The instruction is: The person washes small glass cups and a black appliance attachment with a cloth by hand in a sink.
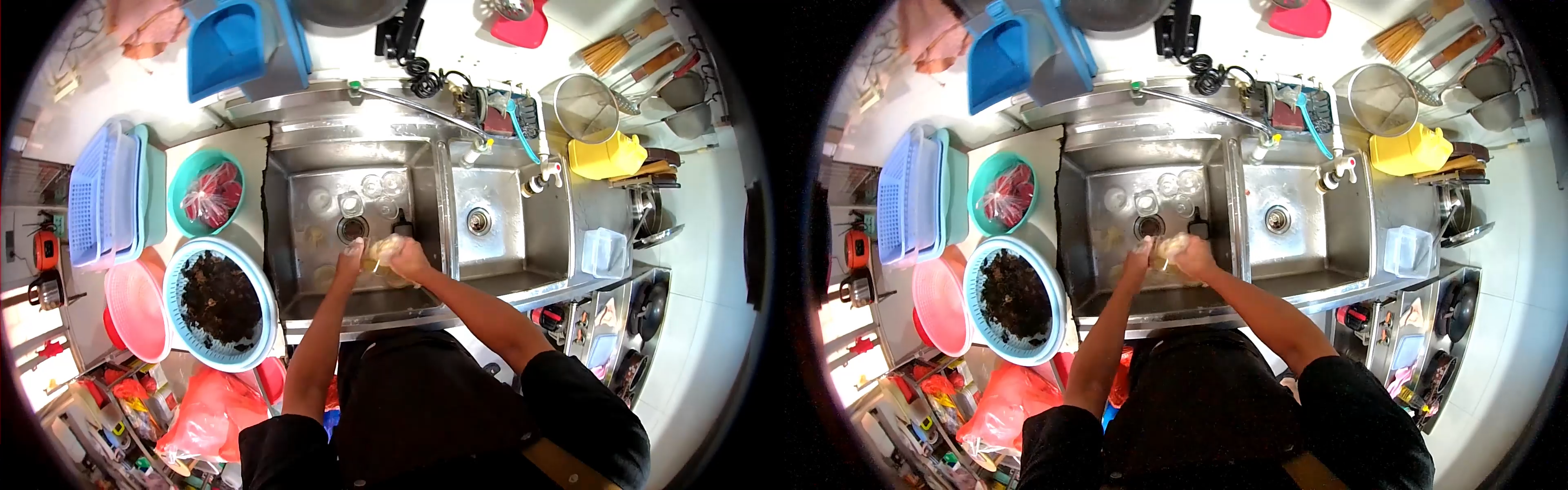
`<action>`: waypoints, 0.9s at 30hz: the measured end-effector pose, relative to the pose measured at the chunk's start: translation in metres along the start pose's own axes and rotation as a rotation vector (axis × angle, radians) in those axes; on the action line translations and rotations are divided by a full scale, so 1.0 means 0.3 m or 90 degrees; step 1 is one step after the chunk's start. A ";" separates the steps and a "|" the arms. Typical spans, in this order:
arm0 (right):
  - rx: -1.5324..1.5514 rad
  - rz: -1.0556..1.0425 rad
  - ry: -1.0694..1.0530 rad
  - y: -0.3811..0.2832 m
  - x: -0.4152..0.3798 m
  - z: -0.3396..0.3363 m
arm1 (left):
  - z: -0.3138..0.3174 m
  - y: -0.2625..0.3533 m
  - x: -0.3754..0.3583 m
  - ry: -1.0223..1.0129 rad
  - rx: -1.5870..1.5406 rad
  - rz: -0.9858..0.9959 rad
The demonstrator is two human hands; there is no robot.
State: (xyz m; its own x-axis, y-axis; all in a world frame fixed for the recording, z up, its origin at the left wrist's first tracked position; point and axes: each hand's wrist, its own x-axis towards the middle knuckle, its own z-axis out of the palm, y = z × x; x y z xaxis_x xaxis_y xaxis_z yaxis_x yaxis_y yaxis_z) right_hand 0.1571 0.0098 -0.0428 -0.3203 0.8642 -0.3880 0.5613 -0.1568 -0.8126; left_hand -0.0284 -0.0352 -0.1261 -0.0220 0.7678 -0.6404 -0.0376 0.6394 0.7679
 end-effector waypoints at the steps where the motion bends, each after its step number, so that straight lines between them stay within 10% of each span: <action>1: 0.158 0.046 0.009 0.132 0.045 0.065 | 0.046 0.066 -0.086 0.043 -0.210 -0.048; 3: 0.451 0.132 0.012 0.137 0.043 0.096 | 0.104 0.148 -0.197 0.008 -0.323 0.144; 5: 0.555 0.185 -0.141 0.041 0.004 0.055 | 0.097 0.030 -0.092 -0.053 -0.714 0.056; 8: 0.213 -0.088 -0.273 0.009 -0.017 0.076 | 0.086 0.066 -0.113 0.046 -0.671 0.139; 11: 0.331 0.080 -0.242 0.043 0.026 0.079 | 0.065 0.091 -0.124 0.037 -0.607 0.080; 12: 0.322 0.318 -0.196 -0.147 0.005 0.017 | 0.059 0.137 -0.160 0.046 -0.583 0.041; 15: 0.601 0.307 -0.140 -0.187 0.045 -0.008 | 0.052 0.143 -0.179 0.020 -0.504 0.091; 22: 0.006 -0.217 -0.299 -0.351 -0.114 -0.030 | 0.021 0.236 -0.206 -0.098 -0.578 0.139; 24: -0.658 -0.199 -0.397 -0.387 -0.142 -0.087 | -0.056 0.288 -0.251 -0.248 -0.341 -0.126; 27: -0.470 -0.282 -0.318 -0.318 -0.161 -0.099 | -0.009 0.303 -0.265 -0.191 -0.429 -0.180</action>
State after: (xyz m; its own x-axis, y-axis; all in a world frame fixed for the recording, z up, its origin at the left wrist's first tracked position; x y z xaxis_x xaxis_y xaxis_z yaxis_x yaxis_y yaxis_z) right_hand 0.1417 -0.0028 0.0666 -0.8053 0.4457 -0.3909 0.5928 0.6146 -0.5205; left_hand -0.0326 -0.0382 -0.0053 0.3457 0.6188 -0.7054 -0.6004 0.7236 0.3405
